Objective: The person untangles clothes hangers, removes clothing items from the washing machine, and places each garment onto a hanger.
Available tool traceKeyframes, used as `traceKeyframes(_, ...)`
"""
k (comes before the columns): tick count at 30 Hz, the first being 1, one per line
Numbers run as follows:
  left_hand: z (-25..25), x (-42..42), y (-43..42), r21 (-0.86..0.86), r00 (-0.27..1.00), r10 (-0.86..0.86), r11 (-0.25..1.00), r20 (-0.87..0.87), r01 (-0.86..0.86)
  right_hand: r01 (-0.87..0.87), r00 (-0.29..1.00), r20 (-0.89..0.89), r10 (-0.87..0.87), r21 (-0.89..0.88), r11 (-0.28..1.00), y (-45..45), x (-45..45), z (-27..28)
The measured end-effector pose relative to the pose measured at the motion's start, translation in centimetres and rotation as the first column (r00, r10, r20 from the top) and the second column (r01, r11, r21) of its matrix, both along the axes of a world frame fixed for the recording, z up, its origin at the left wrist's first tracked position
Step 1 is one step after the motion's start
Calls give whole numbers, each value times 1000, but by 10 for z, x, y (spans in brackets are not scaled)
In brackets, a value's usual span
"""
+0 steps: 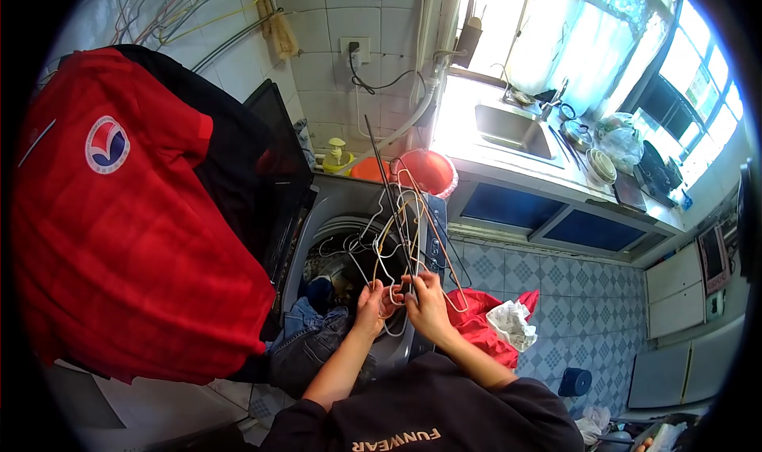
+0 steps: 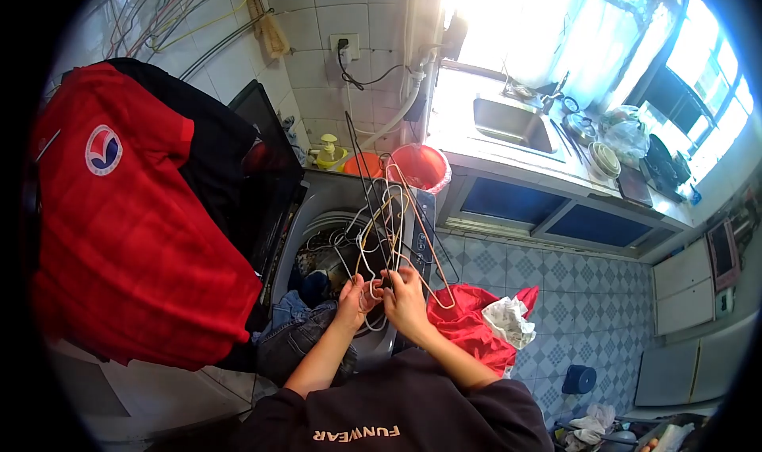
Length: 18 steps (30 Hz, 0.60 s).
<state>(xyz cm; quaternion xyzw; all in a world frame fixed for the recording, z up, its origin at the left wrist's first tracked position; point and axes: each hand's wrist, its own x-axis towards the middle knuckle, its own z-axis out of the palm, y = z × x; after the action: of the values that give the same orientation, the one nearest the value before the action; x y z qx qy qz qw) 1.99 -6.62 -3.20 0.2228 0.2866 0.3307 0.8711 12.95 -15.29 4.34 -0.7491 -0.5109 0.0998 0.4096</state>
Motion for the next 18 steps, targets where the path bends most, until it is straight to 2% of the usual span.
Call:
traceKeyframes(2,-3,0,-1,-35,999,3,999,46,-1,-5,982,-189,-18,-119,993,-16,-9,2)
traceKeyframes(4,4,2,-3,22,996,8,1000,85,-10,-20,982,-190,-5,-130,991,-23,-10,6)
traceKeyframes(6,12,0,-6,4,999,9,1000,51,-10,8,993,-114,-26,-160,987,-24,-9,18)
traceKeyframes(7,15,1,-7,90,1000,19,996,-15,-17,-1,993,-121,-12,-105,995,-20,-4,19)
traceKeyframes(8,17,2,-8,178,996,35,984,-80,-20,6,966,-259,-24,-69,998,-16,-1,27)
traceKeyframes(9,14,3,-8,260,993,54,965,-102,-26,12,960,-272,-65,-191,981,-12,7,33)
traceKeyframes(10,13,2,-8,266,993,56,964,-105,-27,16,954,-281,-108,-310,951,-9,14,39)
traceKeyframes(12,13,2,-9,296,990,77,954,-117,-40,21,981,-178,-78,-302,953,-4,27,39)
traceKeyframes(14,12,1,-11,325,990,83,945,-110,-43,-4,999,-45,-3,-157,988,-4,36,34)
traceKeyframes(15,13,1,-12,331,986,99,942,-131,-51,-7,999,-46,0,-159,987,-5,40,35)
traceKeyframes(16,14,2,-11,340,982,118,939,-149,-61,-83,889,-458,16,-127,988,-5,44,38)
traceKeyframes(17,13,2,-10,340,981,123,938,-149,-66,-141,616,-787,33,-69,988,-4,49,42)
traceKeyframes(18,11,1,-10,370,982,124,927,-140,-64,-125,485,-874,13,-55,991,-8,48,68)
